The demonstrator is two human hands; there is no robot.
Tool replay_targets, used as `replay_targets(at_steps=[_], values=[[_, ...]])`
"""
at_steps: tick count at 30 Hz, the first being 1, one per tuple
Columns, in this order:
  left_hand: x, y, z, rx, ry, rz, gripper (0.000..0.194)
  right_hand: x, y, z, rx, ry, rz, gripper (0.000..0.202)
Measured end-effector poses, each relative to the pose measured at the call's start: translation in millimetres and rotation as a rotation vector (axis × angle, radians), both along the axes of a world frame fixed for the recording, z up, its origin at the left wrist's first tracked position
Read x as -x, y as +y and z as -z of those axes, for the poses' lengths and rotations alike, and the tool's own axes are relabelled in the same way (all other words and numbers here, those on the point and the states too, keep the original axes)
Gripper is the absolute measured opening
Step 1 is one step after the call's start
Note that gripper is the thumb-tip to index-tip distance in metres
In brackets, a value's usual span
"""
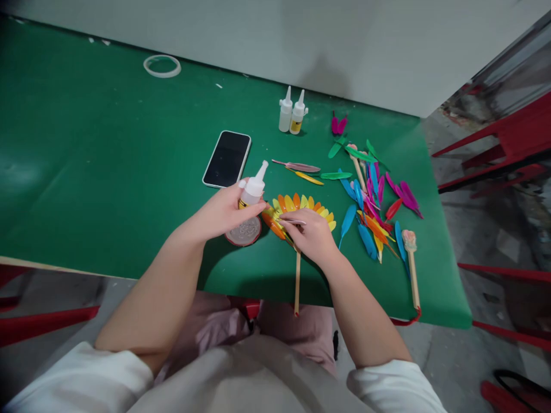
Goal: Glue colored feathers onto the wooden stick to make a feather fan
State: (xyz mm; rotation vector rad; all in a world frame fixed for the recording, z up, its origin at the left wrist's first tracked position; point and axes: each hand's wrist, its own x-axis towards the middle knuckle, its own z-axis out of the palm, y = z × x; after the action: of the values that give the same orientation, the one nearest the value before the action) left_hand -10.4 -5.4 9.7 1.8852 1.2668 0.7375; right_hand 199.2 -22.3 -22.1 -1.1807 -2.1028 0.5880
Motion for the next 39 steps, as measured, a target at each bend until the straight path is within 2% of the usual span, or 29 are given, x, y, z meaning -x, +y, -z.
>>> replay_targets(at_steps=[4,18,26,39], values=[[0.3,-0.5,-0.6,0.047,-0.007,0.041,0.014,-0.8,0.3,1.4,-0.020,0.015,-0.018,0.014],[3.4,3.4,7.7,-0.021,-0.024,-0.042,0.018,-2.0,0.3,-1.7,-0.032,-0.008,0.015,0.013],[1.8,3.0,3.3,-0.004,0.005,0.002,0.016,-1.3,-0.2,-0.4,-0.031,0.007,-0.010,0.012],[2.2,3.1,3.3,-0.020,0.033,-0.004,0.016,-0.8,-0.2,-2.0,-0.067,0.010,-0.017,0.011]])
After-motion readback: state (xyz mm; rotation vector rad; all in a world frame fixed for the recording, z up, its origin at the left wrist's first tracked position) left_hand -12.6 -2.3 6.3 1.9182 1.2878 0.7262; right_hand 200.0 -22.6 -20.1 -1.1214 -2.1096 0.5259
